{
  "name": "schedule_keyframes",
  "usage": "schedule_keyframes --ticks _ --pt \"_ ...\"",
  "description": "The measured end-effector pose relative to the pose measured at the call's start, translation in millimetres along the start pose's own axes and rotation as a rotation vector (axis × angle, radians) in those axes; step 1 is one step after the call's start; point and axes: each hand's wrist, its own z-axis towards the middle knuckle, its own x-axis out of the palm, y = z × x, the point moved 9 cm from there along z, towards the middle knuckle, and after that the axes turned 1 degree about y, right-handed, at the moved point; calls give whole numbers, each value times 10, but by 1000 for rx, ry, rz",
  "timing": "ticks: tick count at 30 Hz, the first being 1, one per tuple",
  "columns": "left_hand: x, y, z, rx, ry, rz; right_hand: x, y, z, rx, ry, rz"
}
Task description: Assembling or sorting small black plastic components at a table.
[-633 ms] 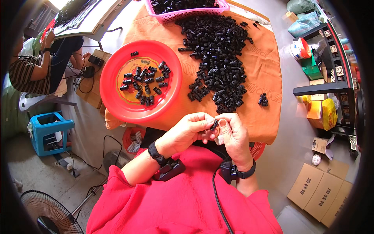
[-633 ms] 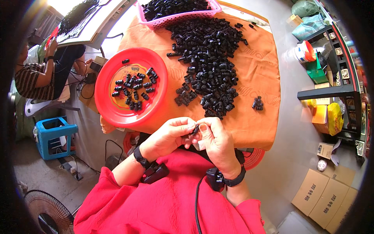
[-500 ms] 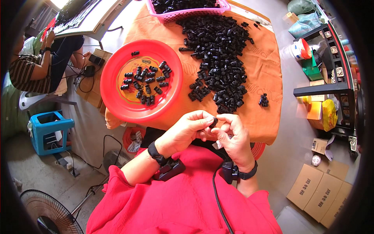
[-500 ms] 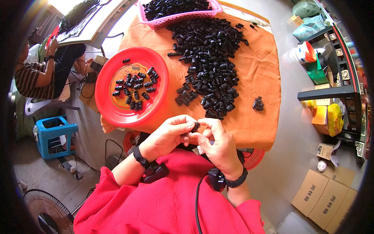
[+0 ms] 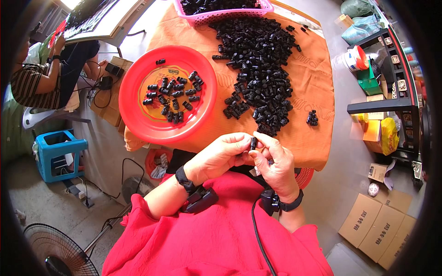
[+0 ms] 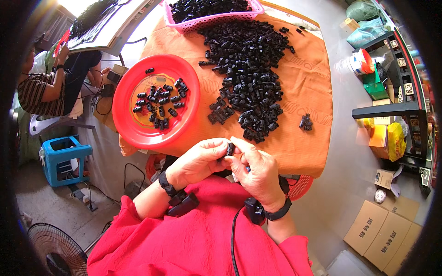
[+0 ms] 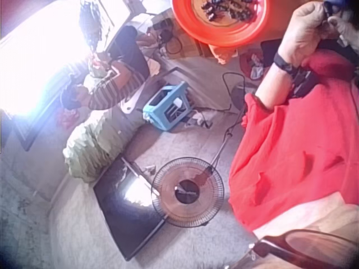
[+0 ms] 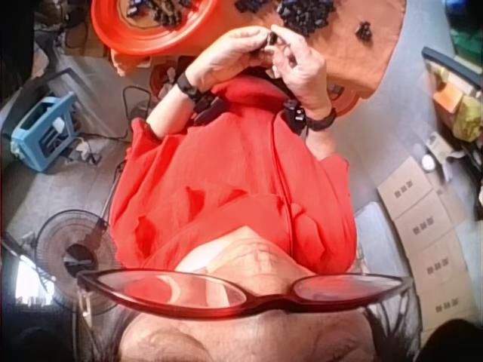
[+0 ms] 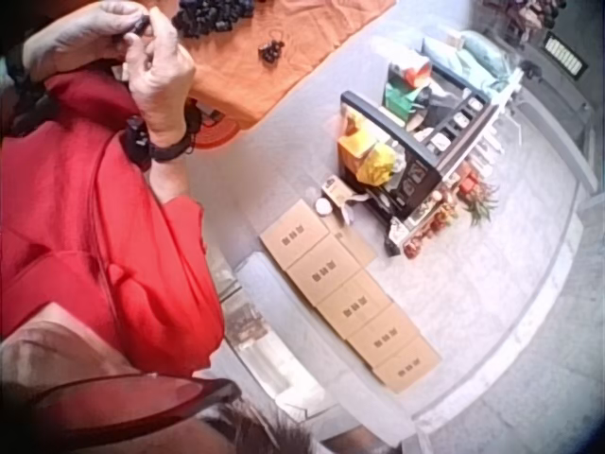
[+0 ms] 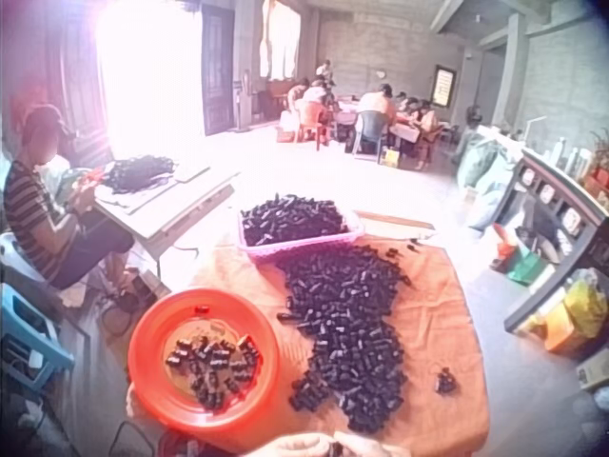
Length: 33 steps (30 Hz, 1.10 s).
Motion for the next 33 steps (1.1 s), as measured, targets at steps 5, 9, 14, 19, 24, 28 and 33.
schedule_keyframes --ticks 5,9,14,19,24,28,33 --pt "-64 -6 -5 34 -21 -29 16 -23 -25 89 -9 25" --pt "-42 -28 -15 21 -59 -5 28 -25 -29 71 -3 10" --pt "-21 -7 -7 17 -19 15 26 -10 -20 52 -9 14" --pt "7 -55 -37 68 -86 135 46 1 -10 122 54 94" --pt "20 -93 -23 127 -108 199 -27 -29 2 216 -6 105" --pt "61 -124 -29 154 -95 288 -96 -37 65 151 -151 -26" --pt "48 -112 -44 144 -146 332 -56 -32 113 150 -205 -218"
